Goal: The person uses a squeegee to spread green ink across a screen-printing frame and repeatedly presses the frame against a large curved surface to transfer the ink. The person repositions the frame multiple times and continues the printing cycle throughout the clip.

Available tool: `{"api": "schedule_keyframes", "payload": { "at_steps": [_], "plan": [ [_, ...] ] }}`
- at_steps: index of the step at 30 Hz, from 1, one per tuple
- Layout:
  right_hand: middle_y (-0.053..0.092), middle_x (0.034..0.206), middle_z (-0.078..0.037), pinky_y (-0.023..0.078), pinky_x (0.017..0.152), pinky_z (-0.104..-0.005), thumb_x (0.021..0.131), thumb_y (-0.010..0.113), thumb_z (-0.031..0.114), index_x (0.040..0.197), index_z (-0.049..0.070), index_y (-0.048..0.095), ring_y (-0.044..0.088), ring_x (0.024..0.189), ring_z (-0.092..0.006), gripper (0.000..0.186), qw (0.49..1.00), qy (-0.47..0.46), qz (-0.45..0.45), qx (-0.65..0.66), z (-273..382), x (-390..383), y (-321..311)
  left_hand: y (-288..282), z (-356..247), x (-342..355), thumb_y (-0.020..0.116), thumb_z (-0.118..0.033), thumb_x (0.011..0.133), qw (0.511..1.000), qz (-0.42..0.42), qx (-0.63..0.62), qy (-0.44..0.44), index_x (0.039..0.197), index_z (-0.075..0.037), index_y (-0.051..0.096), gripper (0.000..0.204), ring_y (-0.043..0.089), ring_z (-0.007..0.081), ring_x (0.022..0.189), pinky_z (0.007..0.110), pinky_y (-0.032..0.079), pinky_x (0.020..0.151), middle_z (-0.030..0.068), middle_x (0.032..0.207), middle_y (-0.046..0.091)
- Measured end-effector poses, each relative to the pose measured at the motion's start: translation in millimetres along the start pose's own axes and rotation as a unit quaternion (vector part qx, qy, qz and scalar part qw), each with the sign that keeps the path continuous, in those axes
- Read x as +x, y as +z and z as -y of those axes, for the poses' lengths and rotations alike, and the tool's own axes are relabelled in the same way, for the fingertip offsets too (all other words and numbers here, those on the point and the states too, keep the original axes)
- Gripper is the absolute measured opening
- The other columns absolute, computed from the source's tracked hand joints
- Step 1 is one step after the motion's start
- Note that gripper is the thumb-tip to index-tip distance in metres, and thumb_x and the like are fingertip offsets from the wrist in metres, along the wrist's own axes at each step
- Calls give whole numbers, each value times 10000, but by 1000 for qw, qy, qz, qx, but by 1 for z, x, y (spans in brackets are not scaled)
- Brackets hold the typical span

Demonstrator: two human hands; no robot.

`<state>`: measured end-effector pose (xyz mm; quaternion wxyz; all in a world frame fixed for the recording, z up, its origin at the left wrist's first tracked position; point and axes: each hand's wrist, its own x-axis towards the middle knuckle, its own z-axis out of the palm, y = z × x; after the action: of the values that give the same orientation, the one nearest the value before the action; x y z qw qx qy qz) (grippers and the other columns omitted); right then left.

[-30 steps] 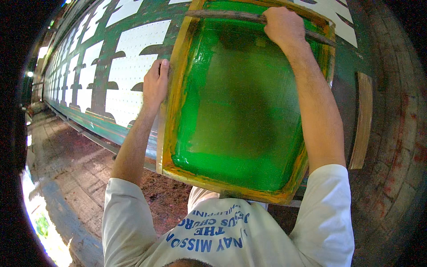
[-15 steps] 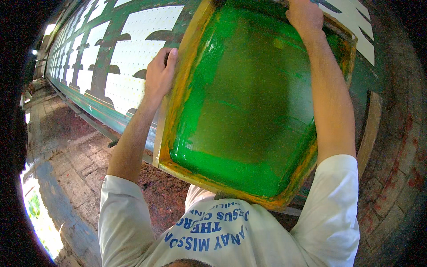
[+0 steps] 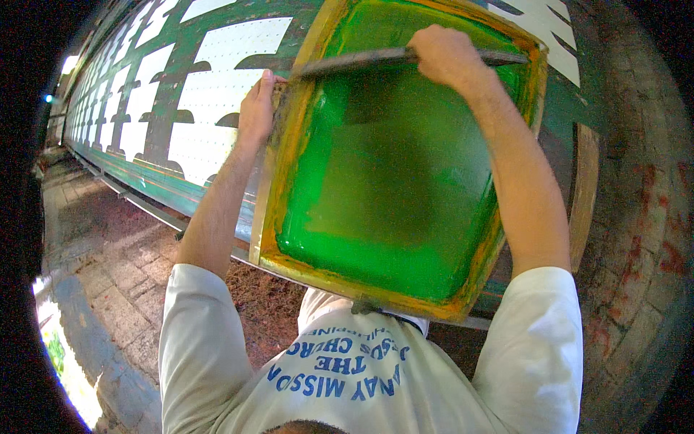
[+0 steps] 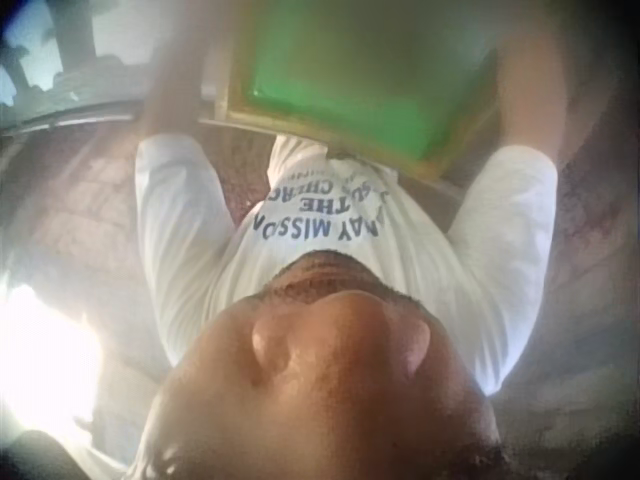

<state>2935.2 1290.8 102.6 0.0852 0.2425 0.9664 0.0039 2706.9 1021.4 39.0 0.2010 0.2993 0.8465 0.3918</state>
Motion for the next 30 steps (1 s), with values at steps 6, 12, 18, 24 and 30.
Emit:
{"api": "schedule_keyframes", "payload": {
  "at_steps": [6,12,18,24,30],
  "plan": [
    [765,983,-121,613,840,-479,847,684,76,1041,127,784,741,973,-332,225,996,-79,19,36,84,-95,16,-1,3,4,239,-681,1079,1000,14,4,26,1206,-121,733,757,664,366,1133,473,483,1021,206,1194,731],
    [752,882,-127,624,747,-439,852,670,128,872,80,763,747,896,-287,106,996,-52,-30,59,182,-218,33,1,3,0,222,-641,1091,998,33,23,44,1255,-100,696,738,638,404,1206,507,469,1042,222,1249,712],
    [756,1001,-72,587,865,-410,788,727,44,1077,73,766,715,1011,-279,293,986,86,-49,137,256,-297,32,0,2,0,209,-591,1100,995,34,43,81,1314,-44,660,741,598,455,1272,546,456,1075,256,1311,681],
    [748,1008,-100,592,851,-423,791,715,61,1065,74,759,726,990,-291,278,984,91,-58,143,251,-304,26,1,2,1,202,-571,1105,995,41,46,82,1376,-44,631,731,587,476,1282,554,447,1097,272,1341,660],
    [772,1048,-108,575,880,-462,744,714,5,1115,103,788,726,1008,-318,391,984,115,21,133,230,-277,10,-1,4,1,199,-538,1117,994,51,44,90,1351,-47,643,702,612,460,1244,565,460,1060,257,1291,689]
  ]
}}
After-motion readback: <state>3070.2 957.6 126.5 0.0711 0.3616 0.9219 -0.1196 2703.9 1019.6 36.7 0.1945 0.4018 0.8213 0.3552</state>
